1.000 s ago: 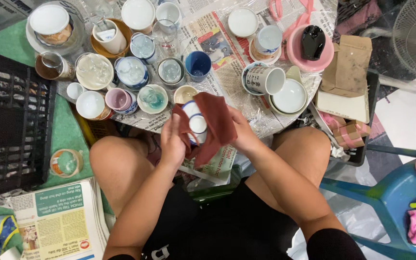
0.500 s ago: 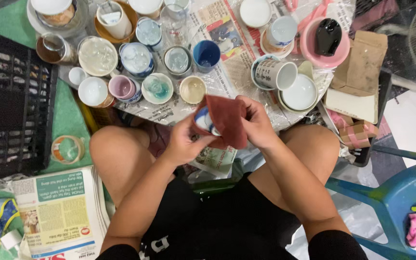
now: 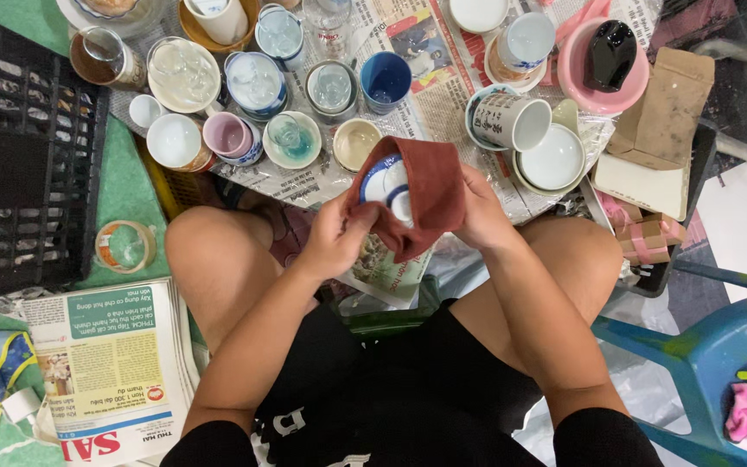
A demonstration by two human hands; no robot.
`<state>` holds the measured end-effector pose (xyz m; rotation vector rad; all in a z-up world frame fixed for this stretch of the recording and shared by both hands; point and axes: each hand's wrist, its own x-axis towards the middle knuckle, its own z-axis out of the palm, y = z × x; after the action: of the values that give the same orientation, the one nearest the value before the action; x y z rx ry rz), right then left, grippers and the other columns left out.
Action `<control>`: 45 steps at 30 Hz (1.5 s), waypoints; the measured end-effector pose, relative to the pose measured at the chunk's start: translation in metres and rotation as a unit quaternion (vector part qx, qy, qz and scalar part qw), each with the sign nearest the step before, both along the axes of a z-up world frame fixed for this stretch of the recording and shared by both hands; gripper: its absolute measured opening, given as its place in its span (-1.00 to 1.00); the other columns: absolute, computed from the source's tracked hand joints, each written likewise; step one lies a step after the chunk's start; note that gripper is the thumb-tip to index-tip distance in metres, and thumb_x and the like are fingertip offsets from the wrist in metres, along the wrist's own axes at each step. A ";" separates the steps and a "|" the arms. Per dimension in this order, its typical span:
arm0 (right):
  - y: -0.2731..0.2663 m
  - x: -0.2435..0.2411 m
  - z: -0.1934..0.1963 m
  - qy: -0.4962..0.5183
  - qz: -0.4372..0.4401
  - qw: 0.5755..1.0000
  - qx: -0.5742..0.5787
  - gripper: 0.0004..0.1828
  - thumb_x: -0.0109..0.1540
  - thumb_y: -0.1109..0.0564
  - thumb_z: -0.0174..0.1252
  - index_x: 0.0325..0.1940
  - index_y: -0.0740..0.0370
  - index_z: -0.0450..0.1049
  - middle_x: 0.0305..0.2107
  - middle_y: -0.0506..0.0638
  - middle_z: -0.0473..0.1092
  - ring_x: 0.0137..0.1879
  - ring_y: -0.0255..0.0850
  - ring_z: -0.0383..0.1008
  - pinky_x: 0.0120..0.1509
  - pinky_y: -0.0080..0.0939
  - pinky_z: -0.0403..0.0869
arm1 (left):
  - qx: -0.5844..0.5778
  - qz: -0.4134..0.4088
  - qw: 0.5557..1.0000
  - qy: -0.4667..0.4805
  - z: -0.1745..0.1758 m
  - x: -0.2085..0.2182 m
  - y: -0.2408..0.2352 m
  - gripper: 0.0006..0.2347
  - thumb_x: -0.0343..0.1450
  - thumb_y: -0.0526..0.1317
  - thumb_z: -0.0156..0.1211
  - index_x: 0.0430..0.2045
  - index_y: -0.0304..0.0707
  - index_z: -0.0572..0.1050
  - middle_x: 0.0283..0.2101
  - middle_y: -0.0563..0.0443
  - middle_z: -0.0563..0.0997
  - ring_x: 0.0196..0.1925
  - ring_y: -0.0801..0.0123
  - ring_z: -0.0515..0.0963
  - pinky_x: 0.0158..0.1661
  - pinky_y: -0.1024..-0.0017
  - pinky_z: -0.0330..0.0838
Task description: The person sits cross-legged and wipes various ceramic cups and small bowls with a reddish cloth. They handle each item one at a time, wiping the exterior and interior surfaces, then place the cleaned items back on the table among other ceramics.
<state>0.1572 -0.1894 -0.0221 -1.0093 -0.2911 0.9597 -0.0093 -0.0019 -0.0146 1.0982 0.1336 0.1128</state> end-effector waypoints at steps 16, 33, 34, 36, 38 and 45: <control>-0.002 -0.004 0.024 -0.105 0.074 0.991 0.039 -0.75 0.33 0.14 0.32 -0.16 0.17 0.33 -0.34 -0.24 0.34 -0.23 -0.55 0.31 -0.18 -0.48 0.31 | 0.155 0.046 0.986 -0.049 0.032 -0.006 -0.002 -0.72 0.45 -0.46 0.34 0.03 -0.57 0.49 -0.05 -0.10 0.67 -0.01 0.41 0.63 0.03 0.39 0.56; 0.022 -0.021 -0.011 -0.110 -0.091 0.990 -0.020 -0.66 0.42 0.16 -0.01 0.23 0.35 0.44 0.00 0.02 0.50 0.03 -0.29 0.53 0.15 -0.28 0.51 | 0.235 0.157 0.959 0.037 -0.007 0.004 -0.025 -0.79 0.56 -0.21 0.14 -0.35 -0.40 0.60 -0.49 -0.01 0.62 -0.48 0.43 0.57 -0.41 0.40 0.42; 0.023 -0.023 -0.011 -0.060 -0.098 0.993 -0.025 -0.64 0.43 0.13 -0.02 0.25 0.35 0.42 0.03 0.04 0.49 0.06 -0.27 0.53 0.17 -0.24 0.52 | 0.180 0.149 0.969 0.082 -0.012 0.006 -0.021 -0.74 0.62 -0.21 0.05 -0.36 -0.41 0.60 -0.51 -0.01 0.62 -0.50 0.43 0.55 -0.44 0.40 0.39; 0.026 -0.024 -0.010 0.041 -0.113 0.992 -0.034 -0.60 0.45 0.08 -0.05 0.29 0.36 0.37 0.08 0.07 0.47 0.10 -0.21 0.53 0.22 -0.16 0.52 | 0.025 0.158 0.987 0.002 -0.018 0.010 -0.011 -0.78 0.62 -0.21 -0.01 -0.13 -0.42 0.55 -0.21 -0.01 0.65 -0.20 0.49 0.58 -0.12 0.46 0.43; 0.025 -0.020 -0.005 0.062 -0.116 0.991 0.014 -0.57 0.45 0.05 -0.06 0.36 0.30 0.32 0.14 0.06 0.42 0.19 -0.20 0.50 0.32 -0.13 0.49 | -0.042 0.132 0.989 -0.044 -0.017 0.010 -0.001 -0.75 0.59 -0.23 0.00 0.06 -0.43 0.47 -0.01 -0.01 0.64 0.01 0.48 0.59 0.08 0.47 0.43; 0.010 0.011 0.004 0.100 -0.200 0.972 0.074 -0.55 0.46 -0.06 -0.07 0.34 0.24 0.31 0.16 0.06 0.40 0.25 -0.13 0.49 0.39 -0.03 0.50 | 0.123 0.087 0.987 -0.053 0.020 0.005 0.017 -0.61 0.54 -0.22 0.11 0.24 -0.48 0.32 0.18 -0.15 0.54 0.20 0.25 0.55 0.22 0.32 0.41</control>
<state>0.1686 -0.1796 -0.0183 -0.7873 0.0116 0.6542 -0.0042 0.0148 0.0051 1.3227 0.1225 0.3513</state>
